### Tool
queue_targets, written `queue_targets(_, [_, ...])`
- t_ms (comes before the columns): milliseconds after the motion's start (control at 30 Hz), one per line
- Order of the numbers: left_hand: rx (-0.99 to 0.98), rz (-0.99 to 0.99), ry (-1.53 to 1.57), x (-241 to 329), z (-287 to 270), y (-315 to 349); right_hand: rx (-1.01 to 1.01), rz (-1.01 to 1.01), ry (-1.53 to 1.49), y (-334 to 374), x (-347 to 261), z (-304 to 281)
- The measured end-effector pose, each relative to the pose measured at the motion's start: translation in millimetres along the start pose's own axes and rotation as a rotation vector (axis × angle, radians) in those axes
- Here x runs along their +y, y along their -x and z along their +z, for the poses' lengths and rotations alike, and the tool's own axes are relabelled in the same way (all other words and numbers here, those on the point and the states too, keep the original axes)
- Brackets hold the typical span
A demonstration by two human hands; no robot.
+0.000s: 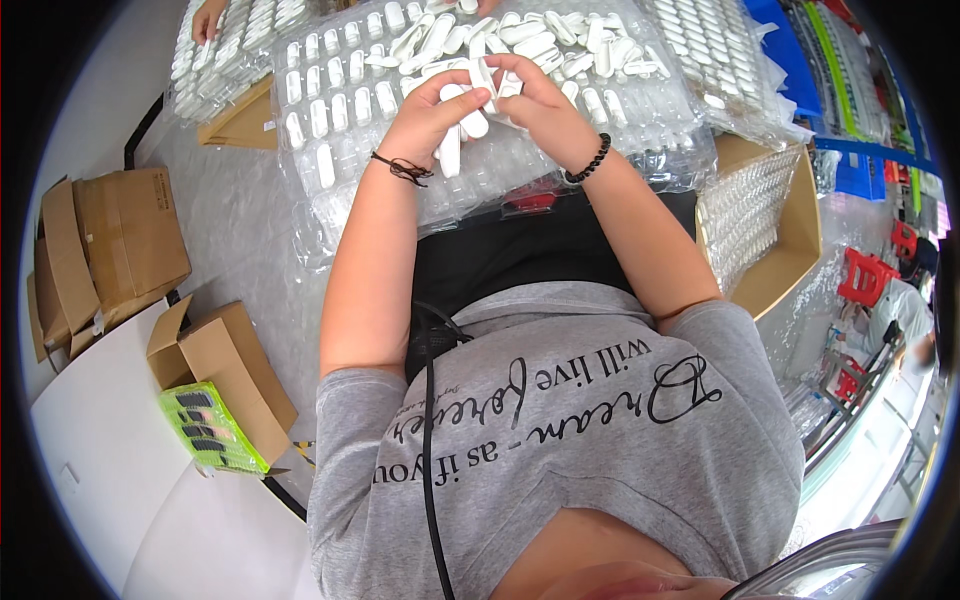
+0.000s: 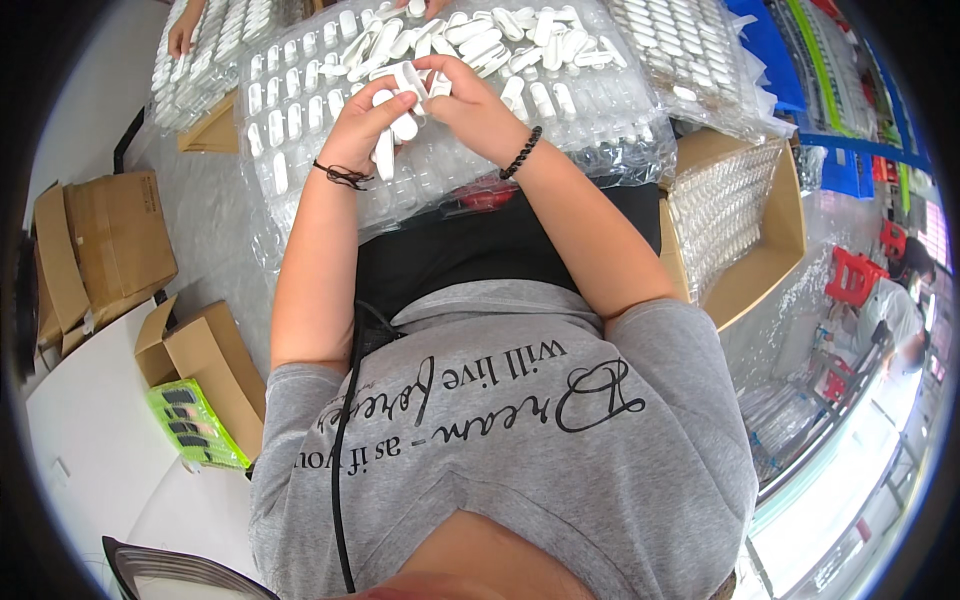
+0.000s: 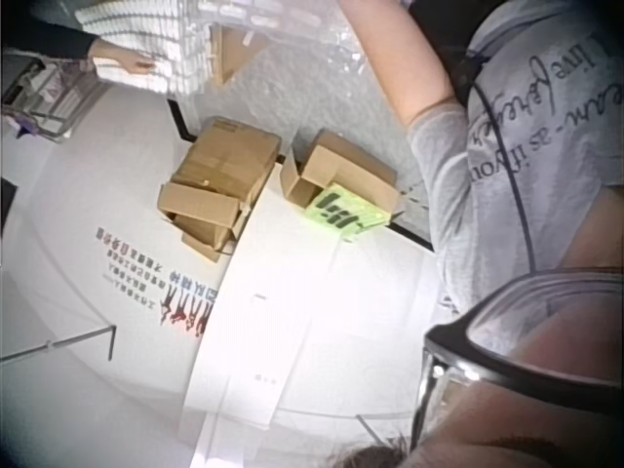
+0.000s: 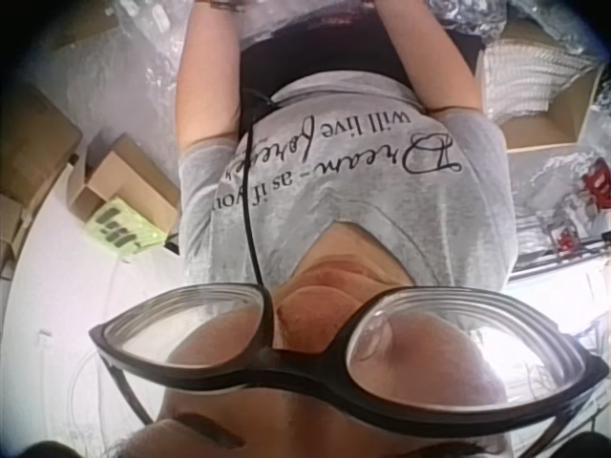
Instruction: Assembling small white plastic components by hand on a manufacturing workbench.
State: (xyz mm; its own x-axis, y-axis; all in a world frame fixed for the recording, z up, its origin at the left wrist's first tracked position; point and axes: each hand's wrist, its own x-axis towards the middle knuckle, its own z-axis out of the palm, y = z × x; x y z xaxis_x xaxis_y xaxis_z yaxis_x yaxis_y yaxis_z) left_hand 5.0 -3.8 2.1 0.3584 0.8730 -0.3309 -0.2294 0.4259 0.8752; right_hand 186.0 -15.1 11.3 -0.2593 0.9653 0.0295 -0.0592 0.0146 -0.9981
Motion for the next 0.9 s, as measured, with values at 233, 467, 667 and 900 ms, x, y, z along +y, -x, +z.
queue_targets(233, [0.117, -0.044, 0.064, 1, -2, -4, 0.036, 0.018, -0.219, 3, 2, -10])
queue_targets(467, [0.04, -0.021, 0.07, -2, -3, -4, 0.078, -0.059, -0.23, -1, 8, -8])
queue_targets(667, [0.039, -0.042, 0.077, 1, -2, -3, 0.111, -0.058, -0.257, -1, 14, -12])
queue_targets(900, [-0.003, -0.028, 0.046, 1, 0, -2, 0.131, -0.098, 0.05, 1, 12, -11])
